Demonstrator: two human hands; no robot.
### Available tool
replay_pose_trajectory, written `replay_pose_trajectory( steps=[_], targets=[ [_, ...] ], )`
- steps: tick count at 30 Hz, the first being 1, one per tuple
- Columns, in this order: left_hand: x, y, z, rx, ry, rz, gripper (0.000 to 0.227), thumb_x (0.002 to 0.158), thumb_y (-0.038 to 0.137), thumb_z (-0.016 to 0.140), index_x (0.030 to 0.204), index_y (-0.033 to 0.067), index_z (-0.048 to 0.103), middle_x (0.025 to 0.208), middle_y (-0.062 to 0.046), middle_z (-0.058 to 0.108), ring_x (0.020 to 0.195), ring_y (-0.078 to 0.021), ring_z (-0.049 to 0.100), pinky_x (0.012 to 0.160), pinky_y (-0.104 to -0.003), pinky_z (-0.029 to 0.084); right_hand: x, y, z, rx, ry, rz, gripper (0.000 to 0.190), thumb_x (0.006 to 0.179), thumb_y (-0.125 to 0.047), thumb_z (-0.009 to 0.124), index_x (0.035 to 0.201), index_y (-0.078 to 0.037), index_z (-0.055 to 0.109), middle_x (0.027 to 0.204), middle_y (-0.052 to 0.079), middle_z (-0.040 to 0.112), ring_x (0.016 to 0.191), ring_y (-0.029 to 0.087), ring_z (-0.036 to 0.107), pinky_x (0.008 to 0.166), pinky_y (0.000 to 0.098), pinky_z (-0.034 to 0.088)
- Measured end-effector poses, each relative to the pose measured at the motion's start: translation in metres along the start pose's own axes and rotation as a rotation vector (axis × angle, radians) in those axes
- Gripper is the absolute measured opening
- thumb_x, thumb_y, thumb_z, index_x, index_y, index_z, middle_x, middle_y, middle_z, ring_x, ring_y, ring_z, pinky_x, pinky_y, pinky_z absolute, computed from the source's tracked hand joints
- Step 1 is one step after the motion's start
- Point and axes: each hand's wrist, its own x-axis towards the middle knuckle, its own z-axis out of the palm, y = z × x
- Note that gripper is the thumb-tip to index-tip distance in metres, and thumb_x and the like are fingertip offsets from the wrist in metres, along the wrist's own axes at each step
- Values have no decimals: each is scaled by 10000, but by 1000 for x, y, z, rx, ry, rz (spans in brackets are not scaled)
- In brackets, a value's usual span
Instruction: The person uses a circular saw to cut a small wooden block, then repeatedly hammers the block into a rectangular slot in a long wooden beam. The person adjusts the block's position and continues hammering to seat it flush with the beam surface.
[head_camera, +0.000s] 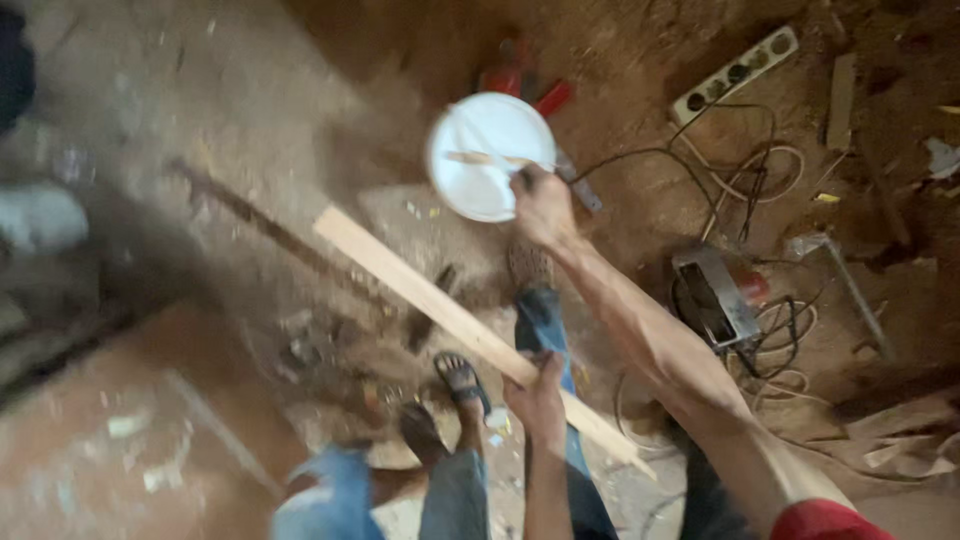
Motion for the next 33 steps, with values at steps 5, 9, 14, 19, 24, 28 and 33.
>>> replay_pose_trajectory(
  steps=[5, 9, 14, 19, 24, 28, 33],
  targets=[
    [0, 7, 4, 102, -113, -107, 369, 709, -44, 877, 979, -1, 629, 873, -46, 673, 752, -150, 629, 708, -299, 540, 95, -71, 31, 66, 54, -59, 330, 978, -251, 541, 1097, 7, 709, 940, 247, 738, 868, 350, 743, 820, 450, 571],
    [0, 5, 7, 162, -194, -198, 371, 717, -11, 887, 980, 19, 628, 850, -20, 640, 736, -136, 594, 689, -292, 515, 135, -96, 6, 119, 186, -104, 307, 975, -246, 556, 1060, 10, 703, 902, 253, 736, 869, 374, 725, 809, 466, 557],
    [8, 0, 4, 206, -318, -306, 374, 727, 31, 901, 982, 44, 628, 820, 13, 598, 716, -119, 551, 665, -282, 485, 213, -69, -14, 55, 285, -170, 282, 954, -235, 567, 1008, 2, 710, 891, 256, 730, 860, 402, 721, 784, 495, 549],
    [11, -3, -3, 253, -426, -399, 332, 766, 111, 840, 1015, 82, 622, 784, 16, 559, 679, -123, 511, 623, -288, 442, 299, 38, -22, -111, 371, -56, 259, 980, -218, 542, 1004, -7, 691, 914, 280, 712, 862, 433, 714, 753, 549, 556],
    [33, 18, 25, 440, -413, -289, 415, 1010, 377, 549, 1070, -16, 668, 933, -15, 662, 841, -105, 617, 749, -270, 514, 303, 142, -60, -274, 382, -51, 282, 1019, -243, 566, 1198, -35, 628, 1044, 305, 698, 950, 508, 666, 778, 607, 525],
    [48, 41, 79, 548, -519, -69, 471, 968, 337, 583, 1320, 27, 628, 890, -26, 600, 746, -131, 507, 637, -287, 438, 249, 135, -90, -401, 478, -69, 492, 916, -337, 643, 1310, -45, 610, 1241, 278, 616, 1110, 474, 607, 897, 565, 507],
    [14, 75, 115, 551, -611, 206, 340, 1001, 209, 682, 1255, -11, 629, 946, -57, 624, 831, -159, 553, 714, -314, 490, 34, 51, -126, 1141, -162, 94, 742, 1013, -671, 359, 1482, -119, 519, 1469, 58, 594, 1303, 200, 578, 1060, 373, 478]
  ],
)
